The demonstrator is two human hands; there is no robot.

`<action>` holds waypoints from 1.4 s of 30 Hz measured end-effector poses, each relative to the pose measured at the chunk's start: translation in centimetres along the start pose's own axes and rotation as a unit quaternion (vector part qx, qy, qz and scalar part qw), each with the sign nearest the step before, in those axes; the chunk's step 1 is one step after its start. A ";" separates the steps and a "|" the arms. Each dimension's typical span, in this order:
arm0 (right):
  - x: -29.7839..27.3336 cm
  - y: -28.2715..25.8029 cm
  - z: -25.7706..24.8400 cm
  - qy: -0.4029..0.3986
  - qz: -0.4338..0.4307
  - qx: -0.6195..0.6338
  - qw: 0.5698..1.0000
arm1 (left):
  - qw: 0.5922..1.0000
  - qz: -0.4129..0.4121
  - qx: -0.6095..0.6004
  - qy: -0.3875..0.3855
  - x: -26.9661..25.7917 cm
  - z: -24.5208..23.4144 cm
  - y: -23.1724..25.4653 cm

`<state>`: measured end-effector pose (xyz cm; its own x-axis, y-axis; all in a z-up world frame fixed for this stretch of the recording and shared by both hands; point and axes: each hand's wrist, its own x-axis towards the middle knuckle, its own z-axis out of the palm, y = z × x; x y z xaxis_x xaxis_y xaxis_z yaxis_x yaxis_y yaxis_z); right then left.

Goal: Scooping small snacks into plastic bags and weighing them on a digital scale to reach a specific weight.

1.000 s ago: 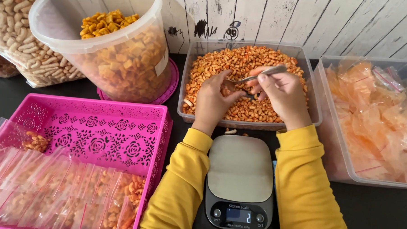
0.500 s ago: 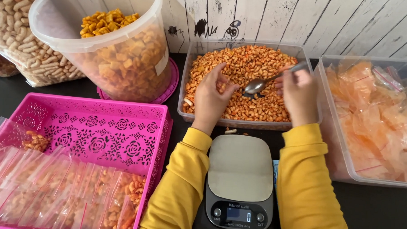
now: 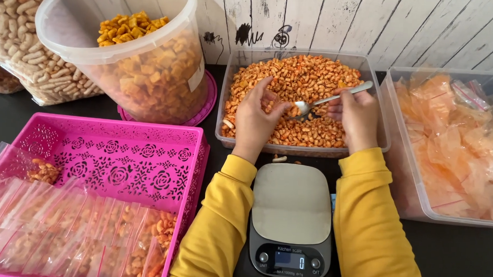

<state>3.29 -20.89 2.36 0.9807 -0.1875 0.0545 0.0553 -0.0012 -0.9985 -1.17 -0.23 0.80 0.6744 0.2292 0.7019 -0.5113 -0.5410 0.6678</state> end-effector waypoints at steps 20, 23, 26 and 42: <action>0.3 -1.1 -0.7 0.046 -0.014 0.063 0.997 | 1.000 -0.014 0.003 -0.008 0.0 0.1 0.0; -0.5 -3.0 -0.5 0.047 -0.066 0.059 0.995 | 1.000 -0.012 0.003 -0.012 0.0 0.0 -0.2; -2.4 -5.1 0.8 0.036 -0.111 0.037 0.992 | 1.000 -0.005 0.000 -0.010 0.0 0.2 -0.3; -9.2 -8.7 0.4 -0.115 -0.375 -0.121 0.912 | 0.998 -0.036 -0.040 -0.017 0.0 -0.1 0.0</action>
<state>-6.13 -18.72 10.56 0.6989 0.1651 0.6960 0.7110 -0.2660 -0.6509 -1.24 -0.19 0.81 0.7273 0.2367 0.6443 -0.5012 -0.4581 0.7341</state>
